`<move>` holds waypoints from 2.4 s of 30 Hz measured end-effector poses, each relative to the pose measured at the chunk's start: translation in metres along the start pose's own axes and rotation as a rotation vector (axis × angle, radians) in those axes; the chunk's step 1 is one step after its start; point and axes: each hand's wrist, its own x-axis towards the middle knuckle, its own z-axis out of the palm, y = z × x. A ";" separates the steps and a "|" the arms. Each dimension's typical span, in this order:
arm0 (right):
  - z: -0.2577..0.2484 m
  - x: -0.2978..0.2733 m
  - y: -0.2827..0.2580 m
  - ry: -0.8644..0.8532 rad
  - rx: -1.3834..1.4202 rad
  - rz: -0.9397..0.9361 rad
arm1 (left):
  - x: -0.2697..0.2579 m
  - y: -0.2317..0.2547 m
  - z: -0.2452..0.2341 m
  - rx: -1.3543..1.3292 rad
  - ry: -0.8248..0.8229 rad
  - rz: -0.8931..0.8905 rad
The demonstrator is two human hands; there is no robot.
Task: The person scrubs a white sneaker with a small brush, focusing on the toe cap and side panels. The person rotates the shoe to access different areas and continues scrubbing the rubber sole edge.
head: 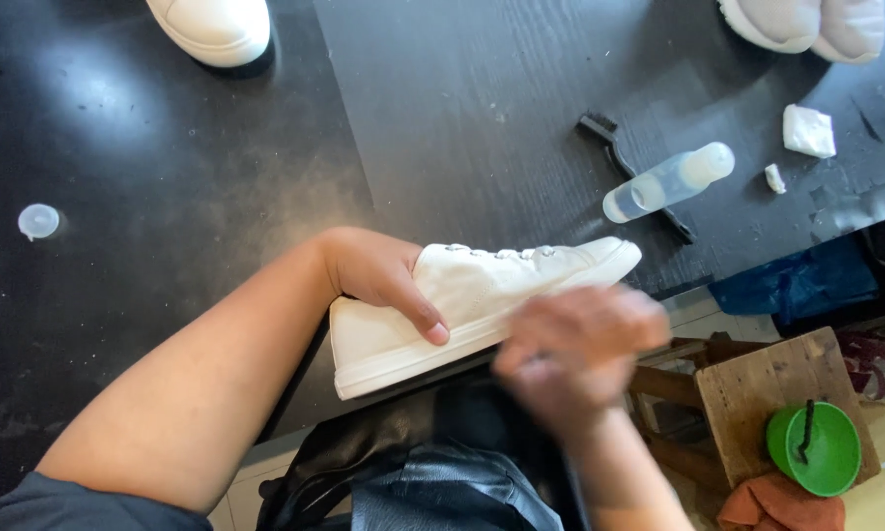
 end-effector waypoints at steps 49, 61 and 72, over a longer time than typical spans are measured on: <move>-0.009 -0.026 0.016 0.082 0.021 0.145 | -0.003 0.006 0.007 0.020 0.067 -0.054; -0.008 -0.024 -0.004 -0.003 0.041 0.069 | 0.002 -0.003 -0.004 0.094 0.002 0.062; -0.004 -0.020 -0.029 0.034 0.116 -0.007 | 0.004 -0.009 -0.007 0.106 -0.010 0.108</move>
